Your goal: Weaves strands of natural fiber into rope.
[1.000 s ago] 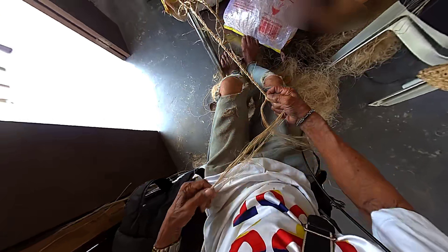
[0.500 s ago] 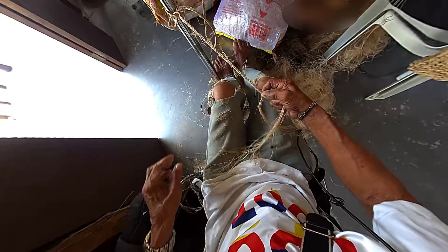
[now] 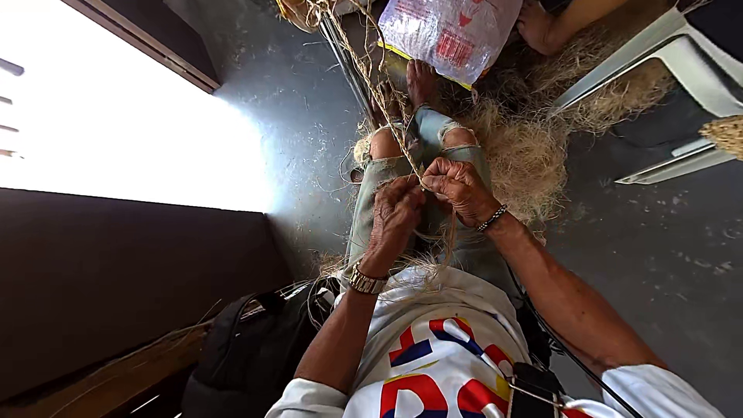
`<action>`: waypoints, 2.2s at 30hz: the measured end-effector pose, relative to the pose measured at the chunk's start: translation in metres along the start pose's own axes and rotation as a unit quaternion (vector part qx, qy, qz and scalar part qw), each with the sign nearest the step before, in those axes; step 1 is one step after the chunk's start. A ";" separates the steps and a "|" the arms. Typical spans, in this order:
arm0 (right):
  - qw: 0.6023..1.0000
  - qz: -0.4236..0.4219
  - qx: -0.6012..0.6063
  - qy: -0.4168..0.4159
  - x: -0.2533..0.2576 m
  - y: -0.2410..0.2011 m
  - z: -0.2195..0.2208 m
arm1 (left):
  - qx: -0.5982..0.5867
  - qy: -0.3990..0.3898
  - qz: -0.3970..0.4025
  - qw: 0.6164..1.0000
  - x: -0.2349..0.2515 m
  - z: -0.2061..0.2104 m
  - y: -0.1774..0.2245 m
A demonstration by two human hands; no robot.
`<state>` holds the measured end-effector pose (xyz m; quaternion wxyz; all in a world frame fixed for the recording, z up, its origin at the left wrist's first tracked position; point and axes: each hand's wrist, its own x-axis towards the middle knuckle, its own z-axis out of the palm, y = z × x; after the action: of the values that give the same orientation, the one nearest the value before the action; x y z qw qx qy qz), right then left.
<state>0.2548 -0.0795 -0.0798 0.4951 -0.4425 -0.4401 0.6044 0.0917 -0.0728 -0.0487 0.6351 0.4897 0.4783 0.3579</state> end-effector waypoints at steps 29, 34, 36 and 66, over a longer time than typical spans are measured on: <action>0.921 -0.165 -0.353 -0.009 -0.022 -0.027 -0.002 | 0.055 0.029 0.100 0.993 0.007 -0.010 -0.021; 0.906 -0.149 -0.385 -0.089 -0.041 0.007 0.007 | -0.134 0.025 -0.012 0.991 0.003 -0.001 -0.017; 0.921 -0.144 -0.342 -0.116 -0.044 0.016 -0.003 | -0.160 0.033 -0.013 0.986 -0.001 -0.001 -0.016; 0.977 -0.143 -0.157 -0.029 0.014 -0.001 0.019 | -0.099 0.071 0.065 0.990 -0.006 -0.027 -0.026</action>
<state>0.2346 -0.0671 -0.0762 0.4882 -0.4292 -0.6024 0.4632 0.0639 -0.0775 -0.0741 0.6200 0.4277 0.4520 0.4778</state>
